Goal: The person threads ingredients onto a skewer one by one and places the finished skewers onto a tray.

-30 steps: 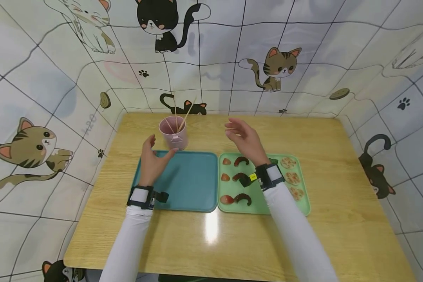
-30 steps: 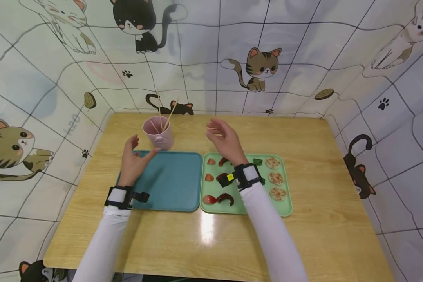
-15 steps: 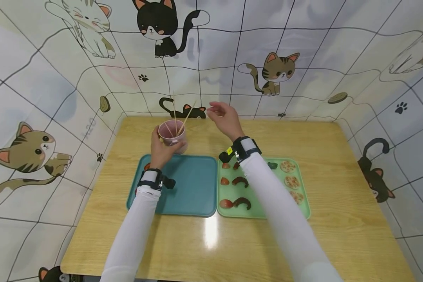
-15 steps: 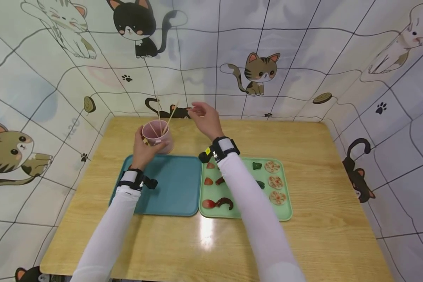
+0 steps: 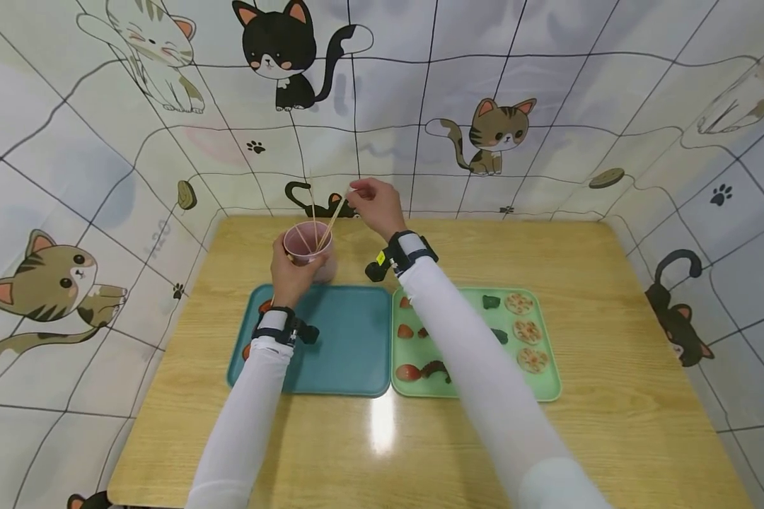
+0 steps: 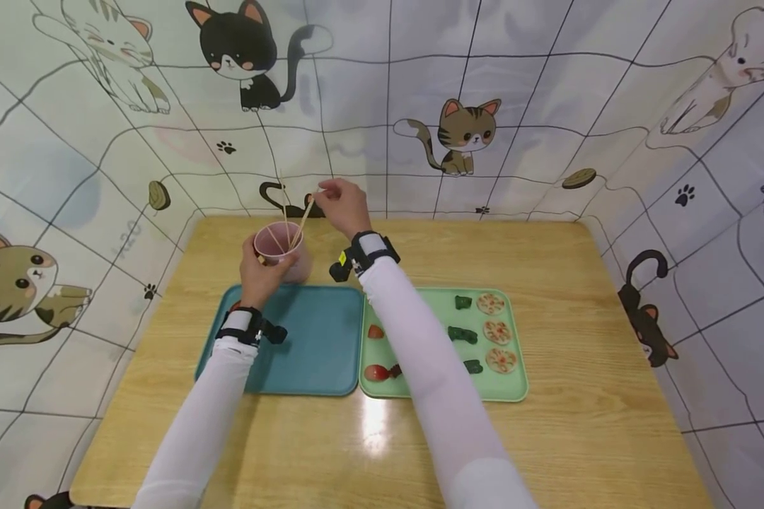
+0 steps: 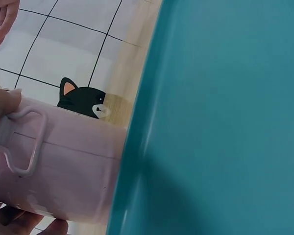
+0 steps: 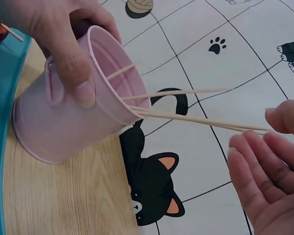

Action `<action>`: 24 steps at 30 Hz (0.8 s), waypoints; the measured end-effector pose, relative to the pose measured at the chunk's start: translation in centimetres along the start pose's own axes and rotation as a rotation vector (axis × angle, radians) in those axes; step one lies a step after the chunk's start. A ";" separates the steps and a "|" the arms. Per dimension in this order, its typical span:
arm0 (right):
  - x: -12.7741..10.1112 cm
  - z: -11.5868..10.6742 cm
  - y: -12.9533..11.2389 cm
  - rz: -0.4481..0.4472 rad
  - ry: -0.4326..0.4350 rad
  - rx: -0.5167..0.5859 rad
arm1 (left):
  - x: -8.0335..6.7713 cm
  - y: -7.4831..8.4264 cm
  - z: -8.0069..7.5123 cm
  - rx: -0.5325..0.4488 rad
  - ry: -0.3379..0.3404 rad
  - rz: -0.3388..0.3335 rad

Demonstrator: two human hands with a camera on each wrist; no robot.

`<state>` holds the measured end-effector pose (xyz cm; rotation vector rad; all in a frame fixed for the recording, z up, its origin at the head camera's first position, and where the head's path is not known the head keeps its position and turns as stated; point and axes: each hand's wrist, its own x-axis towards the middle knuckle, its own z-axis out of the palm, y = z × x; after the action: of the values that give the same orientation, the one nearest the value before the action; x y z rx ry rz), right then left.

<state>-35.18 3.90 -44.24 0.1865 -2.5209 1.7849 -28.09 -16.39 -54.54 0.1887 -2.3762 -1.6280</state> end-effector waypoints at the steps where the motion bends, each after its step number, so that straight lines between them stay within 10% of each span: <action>1: 0.0 0.2 -0.1 -0.007 0.006 0.004 | 0.0 0.0 0.0 0.008 -0.001 -0.002; 24: -0.4 3.4 -1.5 -0.063 0.046 -0.041 | -0.2 -0.4 -0.1 0.000 -0.011 -0.005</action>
<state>-34.48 0.27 -44.00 0.2174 -2.4881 1.6941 -27.84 -16.55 -54.91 0.1861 -2.3852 -1.6353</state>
